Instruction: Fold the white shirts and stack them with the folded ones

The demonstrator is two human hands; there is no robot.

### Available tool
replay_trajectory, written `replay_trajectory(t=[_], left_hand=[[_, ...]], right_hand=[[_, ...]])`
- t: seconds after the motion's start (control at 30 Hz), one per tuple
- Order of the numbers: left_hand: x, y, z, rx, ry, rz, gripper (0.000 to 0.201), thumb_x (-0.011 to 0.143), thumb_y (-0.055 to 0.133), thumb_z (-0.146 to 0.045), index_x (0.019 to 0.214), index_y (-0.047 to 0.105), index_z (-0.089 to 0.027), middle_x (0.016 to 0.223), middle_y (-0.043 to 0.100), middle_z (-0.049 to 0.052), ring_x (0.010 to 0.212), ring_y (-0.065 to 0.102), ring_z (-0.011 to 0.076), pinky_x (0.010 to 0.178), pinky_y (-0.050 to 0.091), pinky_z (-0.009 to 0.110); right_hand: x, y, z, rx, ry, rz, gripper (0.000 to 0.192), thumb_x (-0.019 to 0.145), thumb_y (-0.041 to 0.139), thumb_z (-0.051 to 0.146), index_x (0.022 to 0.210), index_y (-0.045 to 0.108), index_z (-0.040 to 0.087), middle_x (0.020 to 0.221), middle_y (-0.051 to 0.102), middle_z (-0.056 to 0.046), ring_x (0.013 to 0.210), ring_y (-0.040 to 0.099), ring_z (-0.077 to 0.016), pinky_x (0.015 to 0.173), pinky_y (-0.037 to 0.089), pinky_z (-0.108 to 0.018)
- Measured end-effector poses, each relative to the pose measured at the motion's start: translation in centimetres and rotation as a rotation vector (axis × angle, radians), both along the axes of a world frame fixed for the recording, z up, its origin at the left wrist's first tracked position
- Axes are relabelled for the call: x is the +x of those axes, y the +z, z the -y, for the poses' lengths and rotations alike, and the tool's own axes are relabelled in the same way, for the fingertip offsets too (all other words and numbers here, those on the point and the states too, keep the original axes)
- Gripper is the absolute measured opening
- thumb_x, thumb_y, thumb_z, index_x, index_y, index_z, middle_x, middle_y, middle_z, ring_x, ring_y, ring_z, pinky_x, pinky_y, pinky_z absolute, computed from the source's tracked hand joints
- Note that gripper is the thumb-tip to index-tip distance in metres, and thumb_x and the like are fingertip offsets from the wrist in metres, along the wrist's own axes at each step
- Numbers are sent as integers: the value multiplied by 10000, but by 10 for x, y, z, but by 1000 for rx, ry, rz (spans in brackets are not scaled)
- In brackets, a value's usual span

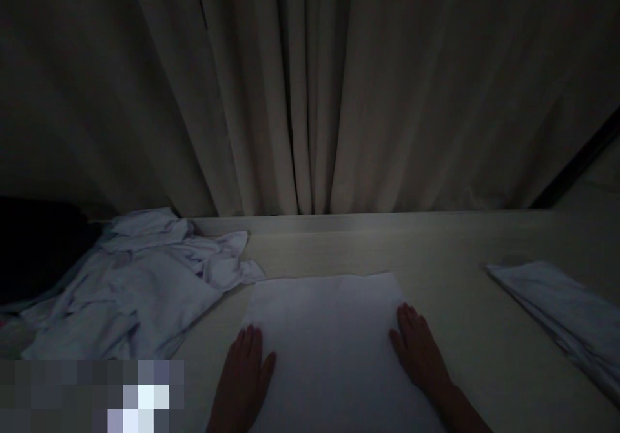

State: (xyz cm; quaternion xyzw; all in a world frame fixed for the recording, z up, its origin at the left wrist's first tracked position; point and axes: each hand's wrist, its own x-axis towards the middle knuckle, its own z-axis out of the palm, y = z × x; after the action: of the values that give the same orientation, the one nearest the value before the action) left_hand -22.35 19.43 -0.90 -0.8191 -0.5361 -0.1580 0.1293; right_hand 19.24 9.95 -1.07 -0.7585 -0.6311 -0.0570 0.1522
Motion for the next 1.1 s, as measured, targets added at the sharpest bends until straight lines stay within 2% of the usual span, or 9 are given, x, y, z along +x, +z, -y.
replay_trajectory(t=[0.13, 0.23, 0.33, 0.43, 0.53, 0.63, 0.8, 1.0, 1.1], left_hand=[[8, 10, -23, -43, 7, -24, 615, 862, 390, -491, 1301, 484, -71, 1383, 456, 226, 1302, 396, 353, 1043, 372, 483], [8, 10, -28, -89, 22, -20, 573, 859, 402, -483, 1306, 497, -136, 1388, 461, 200, 1295, 401, 368, 1028, 375, 507], [11, 11, -29, -86, 34, -9, 582, 850, 407, -492, 1309, 493, -144, 1399, 447, 198, 1318, 361, 379, 1040, 342, 544], [24, 19, -40, -53, -8, -7, 606, 853, 403, -494, 1335, 452, -130, 1417, 420, 203, 1341, 330, 358, 1060, 328, 530], [39, 25, -58, -52, -60, -29, 599, 865, 392, -496, 1343, 442, -138, 1419, 420, 199, 1342, 331, 347, 1058, 346, 506], [43, 19, -73, -60, -18, -46, 596, 864, 387, -515, 1329, 465, -149, 1409, 427, 208, 1324, 353, 370, 1037, 362, 525], [32, 7, -83, -59, -20, -20, 624, 855, 393, -538, 1320, 473, -129, 1359, 486, 217, 1305, 392, 354, 1034, 374, 505], [53, 24, -100, -106, 8, -5, 632, 876, 351, -509, 1335, 440, -83, 1388, 451, 219, 1326, 363, 340, 1061, 345, 485], [61, 24, -110, -140, 37, -11, 611, 880, 349, -502, 1328, 457, -102, 1384, 455, 221, 1311, 376, 365, 1050, 337, 515]], right_hand=[[-2, 5, -18, -58, 24, -31, 665, 918, 256, 511, 1408, 306, 63, 1478, 315, -171, 1389, 236, -254, 1143, 217, -458], [0, -1, -22, -110, 6, -42, 696, 906, 274, 537, 1393, 332, 44, 1465, 333, -188, 1376, 269, -268, 1140, 230, -449], [2, -2, -26, -74, -2, -30, 666, 910, 277, 518, 1376, 366, 50, 1449, 360, -194, 1371, 279, -274, 1137, 228, -465], [-1, 8, -44, -39, 8, -9, 646, 917, 262, 502, 1376, 370, 59, 1455, 355, -184, 1383, 252, -271, 1137, 220, -466], [-8, 20, -69, -96, 36, -4, 666, 915, 257, 507, 1381, 358, 43, 1467, 335, -181, 1383, 250, -274, 1138, 220, -440], [-11, 20, -87, -151, 35, -13, 679, 913, 265, 508, 1379, 356, 23, 1465, 327, -204, 1370, 274, -296, 1129, 233, -435], [-4, 6, -93, -148, 3, -34, 656, 912, 279, 506, 1366, 392, 46, 1459, 337, -207, 1366, 285, -289, 1122, 238, -428], [-6, 13, -110, -130, 7, -14, 673, 915, 259, 507, 1378, 363, 30, 1467, 313, -220, 1371, 265, -300, 1129, 213, -427], [-9, 14, -120, -152, -7, -20, 661, 915, 267, 502, 1369, 382, 35, 1462, 326, -216, 1365, 277, -303, 1129, 207, -424]])
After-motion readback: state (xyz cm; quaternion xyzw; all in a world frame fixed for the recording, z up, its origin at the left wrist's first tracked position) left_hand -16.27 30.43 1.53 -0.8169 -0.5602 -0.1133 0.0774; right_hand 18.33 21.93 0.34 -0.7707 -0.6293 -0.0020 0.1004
